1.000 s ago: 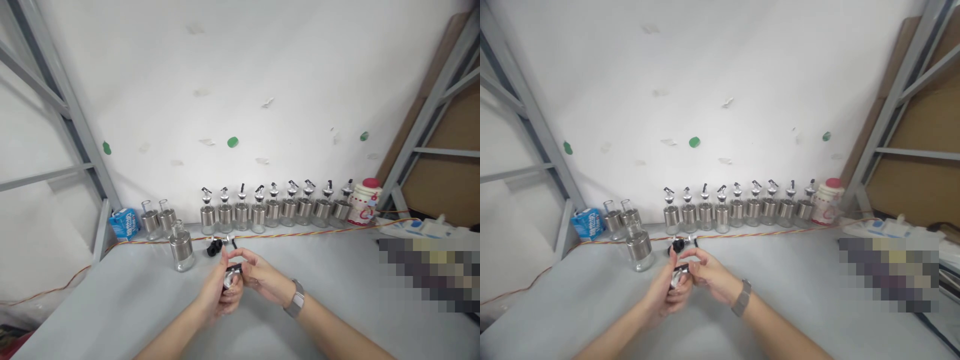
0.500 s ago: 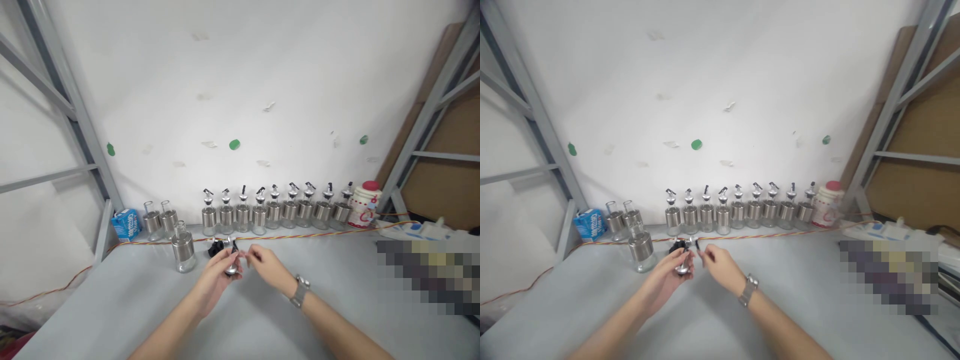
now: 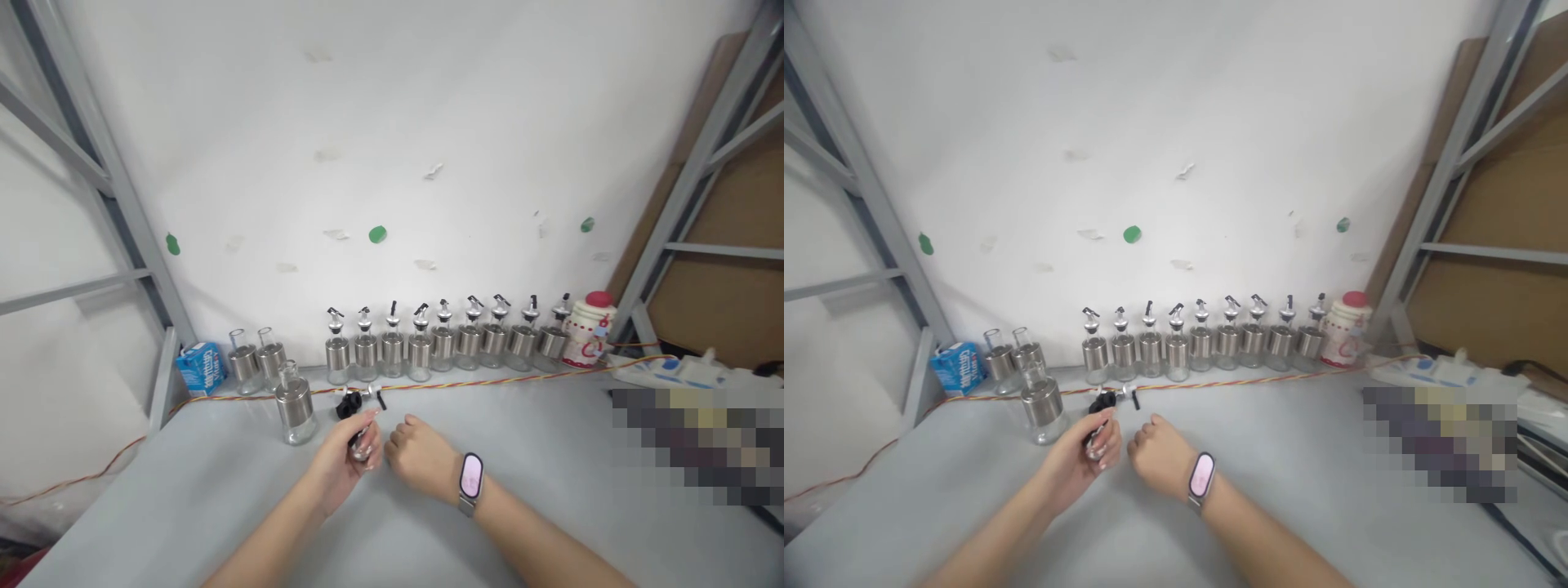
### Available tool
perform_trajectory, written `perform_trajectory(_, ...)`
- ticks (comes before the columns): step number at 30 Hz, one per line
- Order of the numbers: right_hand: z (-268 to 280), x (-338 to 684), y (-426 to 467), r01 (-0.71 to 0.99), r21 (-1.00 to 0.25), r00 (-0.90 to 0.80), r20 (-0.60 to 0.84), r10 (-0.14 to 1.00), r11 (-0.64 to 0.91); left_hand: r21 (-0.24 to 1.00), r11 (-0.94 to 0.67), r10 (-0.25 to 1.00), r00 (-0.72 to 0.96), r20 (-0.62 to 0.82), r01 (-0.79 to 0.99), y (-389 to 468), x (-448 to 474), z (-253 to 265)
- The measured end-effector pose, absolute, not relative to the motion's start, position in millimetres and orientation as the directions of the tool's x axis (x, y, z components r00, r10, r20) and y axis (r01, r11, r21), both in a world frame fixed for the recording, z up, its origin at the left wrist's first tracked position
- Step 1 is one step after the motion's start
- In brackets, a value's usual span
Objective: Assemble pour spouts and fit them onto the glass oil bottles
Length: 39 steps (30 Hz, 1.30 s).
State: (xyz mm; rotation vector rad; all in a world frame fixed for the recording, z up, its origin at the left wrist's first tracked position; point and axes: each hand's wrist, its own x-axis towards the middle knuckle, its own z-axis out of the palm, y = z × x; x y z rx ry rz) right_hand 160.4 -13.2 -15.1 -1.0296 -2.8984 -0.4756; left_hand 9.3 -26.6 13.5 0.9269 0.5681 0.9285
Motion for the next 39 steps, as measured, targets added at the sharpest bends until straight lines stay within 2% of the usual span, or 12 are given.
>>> perform_trajectory(3, -16, 161, -14, 0.617, 0.282, -0.784, 0.132, 0.607, 0.735, 0.848, 0.299, 0.861, 0.507, -0.043, -0.437, -25, 8, 13)
perform_trajectory(5, -15, 161, -15, 0.614, 0.289, -0.786, 0.139, 0.603, 0.734, 0.872, 0.249, 0.881, 0.472, -0.023, -0.422, -23, 7, 12)
perform_trajectory(9, -15, 161, -15, 0.616, 0.292, -0.785, 0.15, 0.602, 0.731, 0.952, -0.044, 0.962, 0.243, 0.122, -0.301, -20, 7, 12)
perform_trajectory(13, -16, 161, -14, 0.622, 0.276, -0.78, 0.138, 0.611, 0.733, 0.955, -0.245, 0.965, 0.048, 0.256, -0.167, -22, 2, 25)
perform_trajectory(17, -18, 160, -13, 0.625, 0.269, -0.778, 0.143, 0.612, 0.733, 0.862, -0.506, 0.85, -0.15, 0.505, 0.033, -23, -17, 55)
perform_trajectory(20, -20, 160, -13, 0.627, 0.261, -0.778, 0.152, 0.61, 0.734, 0.786, -0.617, 0.733, -0.341, 0.589, 0.031, -12, -43, 78)
perform_trajectory(22, -21, 160, -13, 0.633, 0.252, -0.773, 0.153, 0.616, 0.732, 0.784, -0.62, 0.722, -0.395, 0.567, -0.008, 0, -61, 86)
perform_trajectory(24, -21, 160, -12, 0.637, 0.248, -0.77, 0.155, 0.619, 0.73, 0.821, -0.57, 0.775, -0.344, 0.529, -0.021, 13, -76, 87)
perform_trajectory(27, -22, 159, -13, 0.637, 0.243, -0.77, 0.157, 0.619, 0.731, 0.882, -0.452, 0.876, -0.255, 0.41, -0.135, 25, -89, 79)
perform_trajectory(29, -22, 159, -13, 0.64, 0.239, -0.768, 0.163, 0.62, 0.73, 0.89, -0.38, 0.923, -0.174, 0.344, -0.253, 28, -92, 72)
perform_trajectory(32, -23, 159, -13, 0.645, 0.234, -0.764, 0.177, 0.62, 0.728, 0.87, -0.345, 0.938, -0.098, 0.332, -0.352, 29, -90, 66)
perform_trajectory(39, -23, 159, -13, 0.662, 0.196, -0.75, 0.177, 0.638, 0.724, 0.893, -0.367, 0.929, -0.067, 0.363, -0.262, 31, -82, 74)
